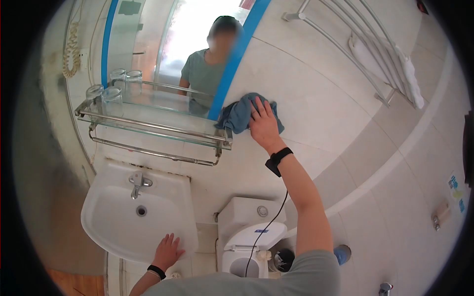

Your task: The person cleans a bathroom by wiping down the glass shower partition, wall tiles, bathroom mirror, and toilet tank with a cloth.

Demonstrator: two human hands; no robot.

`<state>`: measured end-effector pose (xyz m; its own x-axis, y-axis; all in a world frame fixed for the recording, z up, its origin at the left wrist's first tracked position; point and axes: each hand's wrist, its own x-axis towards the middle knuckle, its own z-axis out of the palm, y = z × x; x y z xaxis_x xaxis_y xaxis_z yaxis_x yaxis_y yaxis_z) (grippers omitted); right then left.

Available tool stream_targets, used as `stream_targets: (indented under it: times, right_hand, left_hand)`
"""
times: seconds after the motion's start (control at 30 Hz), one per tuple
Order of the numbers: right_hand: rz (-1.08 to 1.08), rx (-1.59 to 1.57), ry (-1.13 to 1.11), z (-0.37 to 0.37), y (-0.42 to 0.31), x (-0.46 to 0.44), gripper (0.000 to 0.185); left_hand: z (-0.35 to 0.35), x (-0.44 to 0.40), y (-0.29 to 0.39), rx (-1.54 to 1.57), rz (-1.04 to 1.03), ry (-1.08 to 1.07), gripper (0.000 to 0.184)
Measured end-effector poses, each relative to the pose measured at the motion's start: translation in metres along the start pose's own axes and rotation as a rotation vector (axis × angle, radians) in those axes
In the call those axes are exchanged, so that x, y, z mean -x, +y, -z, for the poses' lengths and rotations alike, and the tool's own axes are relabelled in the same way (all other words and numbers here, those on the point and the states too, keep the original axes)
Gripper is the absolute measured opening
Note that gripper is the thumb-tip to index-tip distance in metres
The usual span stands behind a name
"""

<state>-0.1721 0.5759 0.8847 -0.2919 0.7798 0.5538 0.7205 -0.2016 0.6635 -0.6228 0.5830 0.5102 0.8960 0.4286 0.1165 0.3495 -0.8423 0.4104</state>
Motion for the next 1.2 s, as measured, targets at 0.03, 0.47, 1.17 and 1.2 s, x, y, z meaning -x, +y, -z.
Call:
stream_targets:
  times: [0.03,0.47,1.17,1.2]
  right_hand:
    - [0.001,0.001,-0.001,0.005,0.005,0.0,0.022]
    - [-0.12,0.121,0.138,0.021,0.045,-0.047,0.024]
    - [-0.177,0.118,0.373,0.071,0.128,-0.133,0.026]
    - [-0.183,0.128,0.371,0.073,0.133,-0.126,0.026]
  left_hand:
    - [-0.002,0.0,0.002,0.001,-0.001,0.001,0.057]
    - [0.001,-0.001,-0.001,0.051,-0.001,-0.035,0.058]
    - [-0.003,-0.001,-0.005,-0.034,0.049,-0.053,0.046]
    - [-0.003,0.0,-0.004,-0.045,0.058,-0.051,0.042]
